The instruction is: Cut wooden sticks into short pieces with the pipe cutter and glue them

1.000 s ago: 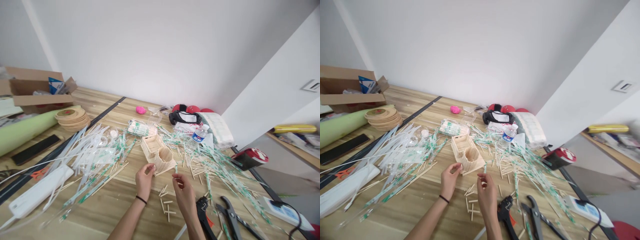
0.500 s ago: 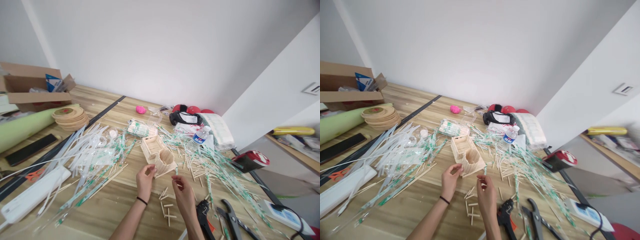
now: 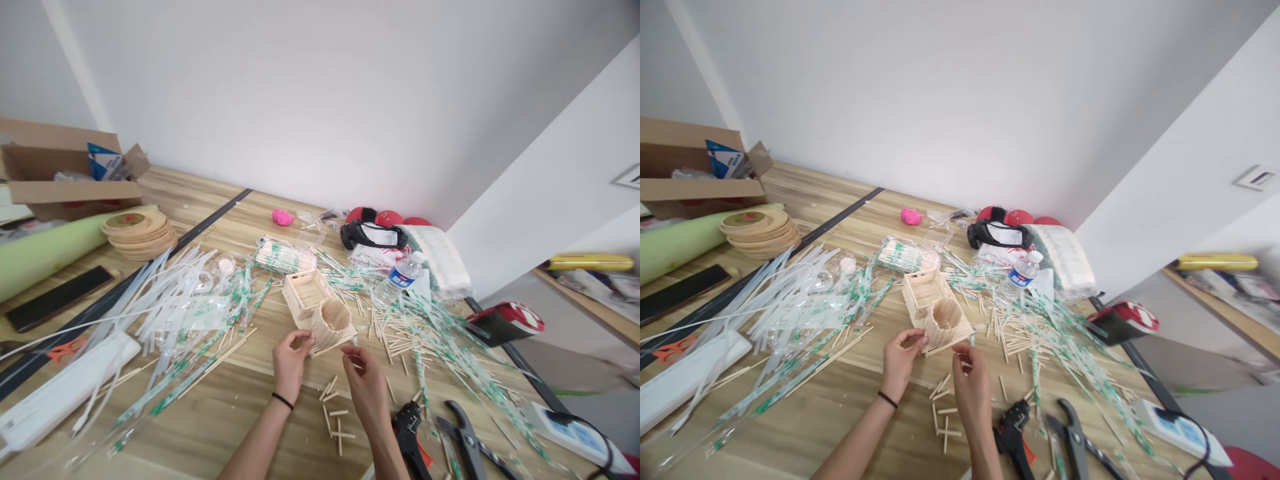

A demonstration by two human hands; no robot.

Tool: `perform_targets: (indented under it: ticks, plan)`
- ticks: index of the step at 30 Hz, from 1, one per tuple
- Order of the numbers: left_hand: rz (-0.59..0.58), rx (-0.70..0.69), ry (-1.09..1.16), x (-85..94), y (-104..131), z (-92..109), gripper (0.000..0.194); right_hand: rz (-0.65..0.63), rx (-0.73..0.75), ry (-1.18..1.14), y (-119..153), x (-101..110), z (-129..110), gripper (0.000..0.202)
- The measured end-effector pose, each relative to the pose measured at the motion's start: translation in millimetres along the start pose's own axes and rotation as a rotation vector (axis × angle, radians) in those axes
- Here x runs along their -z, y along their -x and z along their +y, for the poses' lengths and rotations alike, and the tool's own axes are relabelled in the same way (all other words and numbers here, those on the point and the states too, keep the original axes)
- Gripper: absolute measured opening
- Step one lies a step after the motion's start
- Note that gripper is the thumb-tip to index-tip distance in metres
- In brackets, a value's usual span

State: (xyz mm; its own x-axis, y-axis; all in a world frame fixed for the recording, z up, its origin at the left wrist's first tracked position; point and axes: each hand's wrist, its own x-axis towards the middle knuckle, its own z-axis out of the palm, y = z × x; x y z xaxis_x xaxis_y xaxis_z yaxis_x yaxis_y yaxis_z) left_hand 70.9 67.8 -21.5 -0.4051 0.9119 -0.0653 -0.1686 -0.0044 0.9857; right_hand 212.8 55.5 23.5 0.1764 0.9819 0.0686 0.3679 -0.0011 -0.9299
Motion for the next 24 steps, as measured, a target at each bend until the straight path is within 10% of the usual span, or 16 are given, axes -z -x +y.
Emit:
perform_targets:
  ticks: [24]
  plan:
    - [0.002,-0.072,-0.102,2.7,2,12,0.017,0.065,0.098,-0.015,-14,-15,19,0.051]
